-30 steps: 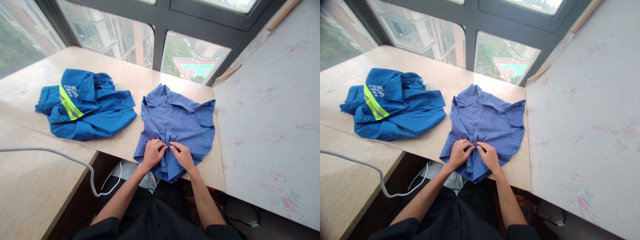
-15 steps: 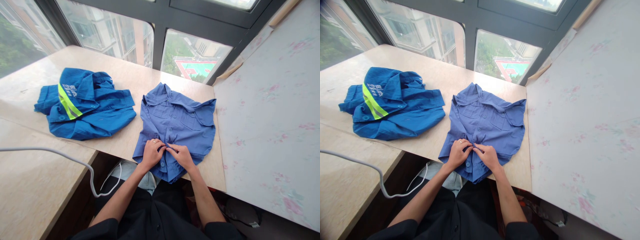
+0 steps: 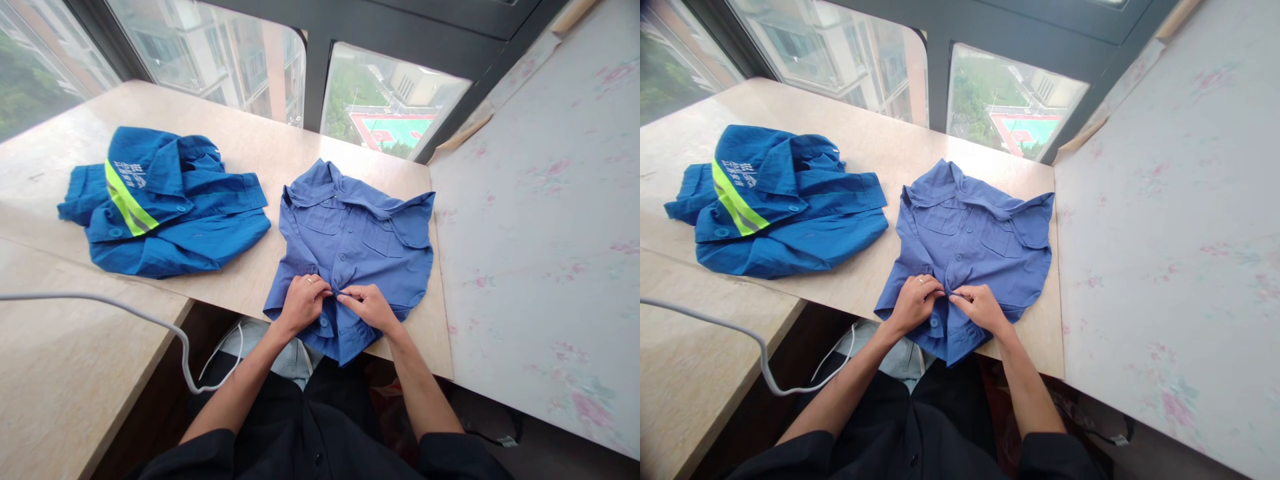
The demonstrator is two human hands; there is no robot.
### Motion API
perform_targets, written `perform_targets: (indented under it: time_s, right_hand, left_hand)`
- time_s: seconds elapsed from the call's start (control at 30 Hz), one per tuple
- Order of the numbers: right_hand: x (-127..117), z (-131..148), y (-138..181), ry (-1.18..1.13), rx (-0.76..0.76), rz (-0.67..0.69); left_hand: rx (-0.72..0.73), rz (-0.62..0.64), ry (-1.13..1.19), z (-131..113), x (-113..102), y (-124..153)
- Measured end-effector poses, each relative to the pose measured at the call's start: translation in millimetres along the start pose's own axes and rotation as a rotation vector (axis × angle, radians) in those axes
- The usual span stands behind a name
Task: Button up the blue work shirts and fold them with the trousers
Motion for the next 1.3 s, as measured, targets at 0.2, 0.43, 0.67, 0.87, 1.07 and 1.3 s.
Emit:
perform_targets:
  time_s: [0.2, 0.43, 0.67, 0.87, 1.07, 1.3]
  right_hand:
    - [-3, -2, -3, -0.106, -0.014, 0.116]
    - [1, -6, -4, -0.287, 0.037, 0.188]
    - [8, -12, -2, -0.609, 0.187, 0.209]
    - [10, -10, -2, -0.671, 0.204, 0.24]
    - [10, -10, -3, -0.575, 0.158, 0.251]
    - [12, -12, -3, -0.48, 0.146, 0.196]
  left_hand:
    - [0.021, -0.014, -0.002, 0, -2, 0]
    - [0.01, -0.096, 0.049, 1, -1, 3]
    - [0.289, -0.161, 0.015, -12, -5, 12]
    - [0.308, -0.135, 0.022, -10, -3, 10]
    - [0.245, -0.072, 0.05, -6, 0, 7]
    - [0.171, -0.051, 0.135, 1, 0, 7]
Point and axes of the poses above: each hand's wrist, its own y-axis away from the middle knuckle, its own x-axis out of the palm, z = x × y, the point moved 4 cm from there along -y, towards the middle knuckle, and after that the axes turned 15 degrees about y, right-handed, at the moved point
